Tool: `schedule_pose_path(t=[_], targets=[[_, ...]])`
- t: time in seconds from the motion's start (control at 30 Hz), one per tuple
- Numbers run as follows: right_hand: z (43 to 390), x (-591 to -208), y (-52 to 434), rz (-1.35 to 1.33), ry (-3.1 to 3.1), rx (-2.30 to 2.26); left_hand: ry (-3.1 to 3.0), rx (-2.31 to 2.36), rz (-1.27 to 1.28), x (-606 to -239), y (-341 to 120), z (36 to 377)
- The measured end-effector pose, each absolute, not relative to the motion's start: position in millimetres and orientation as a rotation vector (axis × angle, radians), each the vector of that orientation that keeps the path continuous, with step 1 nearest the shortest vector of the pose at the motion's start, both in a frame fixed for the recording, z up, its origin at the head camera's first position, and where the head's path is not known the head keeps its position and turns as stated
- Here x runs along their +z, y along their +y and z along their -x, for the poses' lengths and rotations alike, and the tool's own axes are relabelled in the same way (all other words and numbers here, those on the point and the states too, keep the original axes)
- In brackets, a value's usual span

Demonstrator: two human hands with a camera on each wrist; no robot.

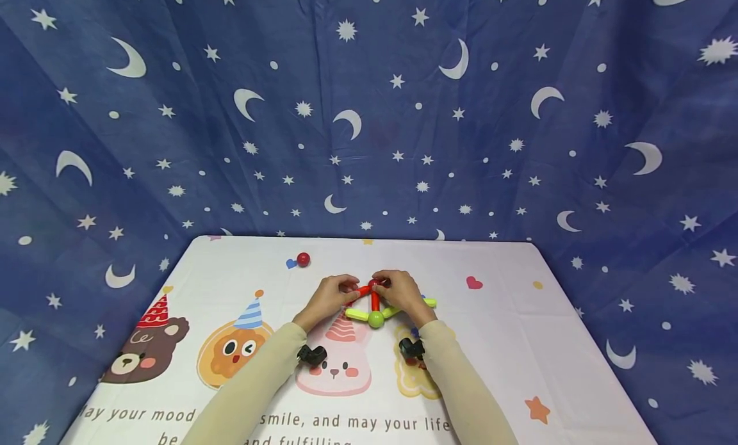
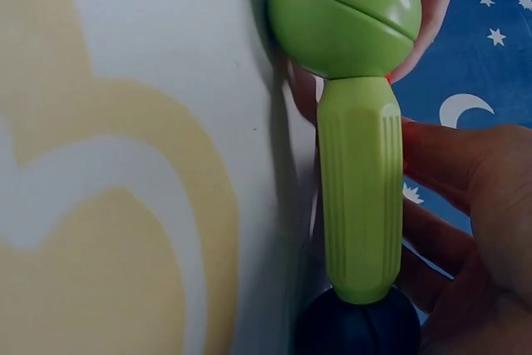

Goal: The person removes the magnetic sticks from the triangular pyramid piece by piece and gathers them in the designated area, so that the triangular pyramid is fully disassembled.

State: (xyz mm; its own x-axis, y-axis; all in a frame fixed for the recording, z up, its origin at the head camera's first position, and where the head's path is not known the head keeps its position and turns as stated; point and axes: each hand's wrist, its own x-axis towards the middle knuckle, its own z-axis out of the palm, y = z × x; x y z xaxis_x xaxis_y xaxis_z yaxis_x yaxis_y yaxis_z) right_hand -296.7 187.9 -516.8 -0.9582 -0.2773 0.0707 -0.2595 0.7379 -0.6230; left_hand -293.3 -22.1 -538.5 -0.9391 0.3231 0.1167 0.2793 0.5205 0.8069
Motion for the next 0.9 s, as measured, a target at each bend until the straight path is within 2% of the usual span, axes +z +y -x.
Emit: schedule_pose_path(t=[0.53, 0.9], targets=[[299, -523, 185, 0.403, 2.875, -1.058, 2.709, 1.289, -0.483, -539, -24, 292], [300, -522, 188, 0.350, 2.889, -1.035, 2.728, 1.370, -0.453, -530, -53, 287]])
